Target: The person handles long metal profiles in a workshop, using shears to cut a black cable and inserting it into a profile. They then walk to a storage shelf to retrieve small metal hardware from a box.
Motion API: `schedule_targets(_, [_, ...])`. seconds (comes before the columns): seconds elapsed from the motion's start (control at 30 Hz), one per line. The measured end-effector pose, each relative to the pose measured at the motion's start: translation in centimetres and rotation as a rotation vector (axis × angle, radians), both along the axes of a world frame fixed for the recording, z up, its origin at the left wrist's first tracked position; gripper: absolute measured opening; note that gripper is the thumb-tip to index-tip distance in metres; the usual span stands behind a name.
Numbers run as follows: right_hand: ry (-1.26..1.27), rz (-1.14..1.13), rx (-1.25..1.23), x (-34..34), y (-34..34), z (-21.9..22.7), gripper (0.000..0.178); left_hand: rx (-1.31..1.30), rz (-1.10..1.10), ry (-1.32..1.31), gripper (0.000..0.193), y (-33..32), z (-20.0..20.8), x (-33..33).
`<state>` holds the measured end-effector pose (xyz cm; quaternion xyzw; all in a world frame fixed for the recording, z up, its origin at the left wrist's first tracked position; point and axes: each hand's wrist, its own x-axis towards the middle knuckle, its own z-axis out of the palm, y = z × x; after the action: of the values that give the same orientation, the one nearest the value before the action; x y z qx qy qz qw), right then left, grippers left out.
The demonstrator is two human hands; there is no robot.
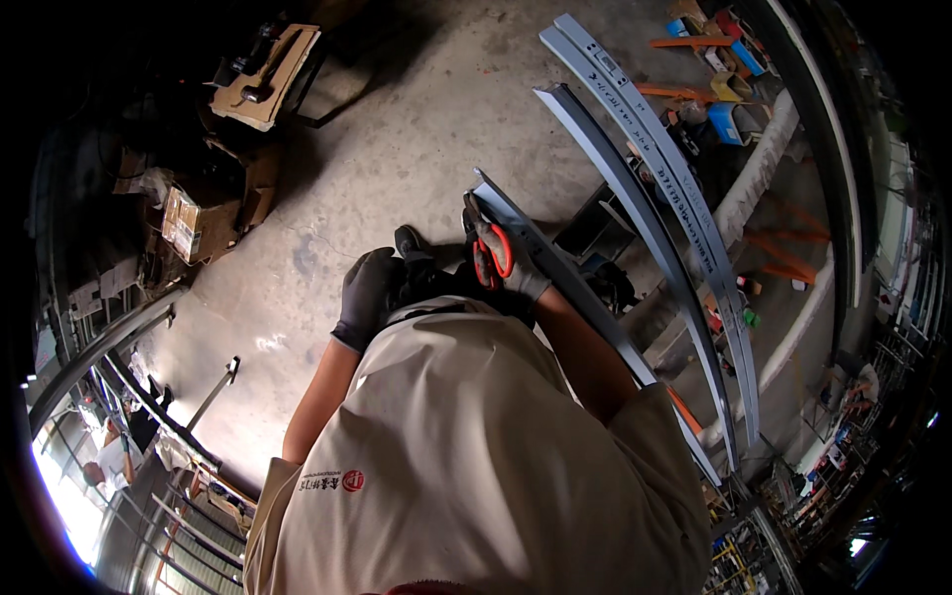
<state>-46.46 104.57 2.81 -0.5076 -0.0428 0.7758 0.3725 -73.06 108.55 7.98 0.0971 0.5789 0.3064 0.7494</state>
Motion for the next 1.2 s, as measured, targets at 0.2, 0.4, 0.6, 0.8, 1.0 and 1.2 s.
schedule_targets(0.2, [-0.438, 0.292, 0.203, 1.2, 0.1, 1.6, 0.046, 0.095, -0.082, 0.043, 0.031, 0.2, -1.0, 0.6])
schedule_targets(0.4, [-0.496, 0.163, 0.257, 5.1, -2.6, 6.6, 0.046, 0.699, -0.750, 0.509, 0.047, 2.2, -5.3, 4.1])
schedule_targets(0.6, [-0.577, -0.074, 0.315, 7.4, -6.5, 5.1, 0.044, 1.013, -1.239, 0.792, 0.072, 4.8, -6.0, 9.9])
schedule_targets(0.8, [-0.873, -0.321, 0.326, 5.9, -12.1, 2.3, 0.042, 1.087, -1.442, 0.813, 0.086, 5.9, -5.4, 10.1])
schedule_targets(1.0, [-0.577, -0.952, 0.099, -4.0, -19.0, 0.5, 0.040, 1.189, -1.478, 0.564, 0.088, 6.2, -6.3, 9.8])
schedule_targets(1.2, [-1.200, -0.636, -0.050, -12.4, -22.1, 7.9, 0.037, 1.448, -1.394, 0.487, 0.079, 5.9, -12.8, 6.9])
